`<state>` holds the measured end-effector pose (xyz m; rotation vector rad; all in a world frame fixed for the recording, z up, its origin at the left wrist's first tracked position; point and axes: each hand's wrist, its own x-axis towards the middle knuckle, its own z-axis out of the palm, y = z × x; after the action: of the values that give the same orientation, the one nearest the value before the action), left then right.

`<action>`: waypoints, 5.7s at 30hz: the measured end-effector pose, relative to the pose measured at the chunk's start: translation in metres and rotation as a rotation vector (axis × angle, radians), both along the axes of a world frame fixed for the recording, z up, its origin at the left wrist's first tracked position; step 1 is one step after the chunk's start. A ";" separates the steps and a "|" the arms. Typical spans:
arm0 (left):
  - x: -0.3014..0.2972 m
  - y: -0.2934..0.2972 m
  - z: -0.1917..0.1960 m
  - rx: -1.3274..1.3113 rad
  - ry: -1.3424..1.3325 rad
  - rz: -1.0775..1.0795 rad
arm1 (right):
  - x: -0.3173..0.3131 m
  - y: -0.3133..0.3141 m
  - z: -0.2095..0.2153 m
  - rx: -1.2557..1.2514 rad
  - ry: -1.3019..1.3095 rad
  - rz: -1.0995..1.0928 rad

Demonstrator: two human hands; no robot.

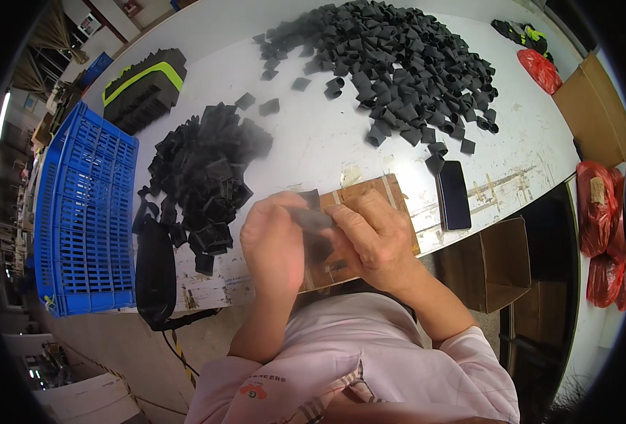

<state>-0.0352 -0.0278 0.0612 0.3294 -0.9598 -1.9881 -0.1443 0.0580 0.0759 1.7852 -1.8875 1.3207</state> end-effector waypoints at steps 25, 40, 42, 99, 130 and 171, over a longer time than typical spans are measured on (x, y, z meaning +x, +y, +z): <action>0.008 -0.002 -0.007 -0.183 -0.246 -0.057 | -0.007 -0.002 -0.020 0.002 -0.005 0.054; 0.000 -0.008 0.003 0.312 -0.522 -0.260 | -0.004 -0.004 -0.016 0.023 0.131 -0.030; 0.002 -0.016 -0.006 0.436 -0.454 -0.312 | -0.001 -0.002 -0.017 0.002 0.133 -0.042; 0.025 0.019 -0.031 0.438 -0.098 -0.398 | 0.025 0.023 -0.061 0.092 -1.101 0.024; -0.003 -0.005 -0.004 -0.835 -0.349 0.071 | -0.003 0.009 -0.011 0.002 -0.384 0.065; 0.018 0.033 -0.008 -0.262 -0.222 0.044 | 0.022 0.029 -0.004 -0.140 -1.636 0.325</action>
<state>-0.0169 0.0052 0.0537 0.4259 -1.3263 -1.7849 -0.1226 0.0867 0.0721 0.7355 -1.7525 3.5249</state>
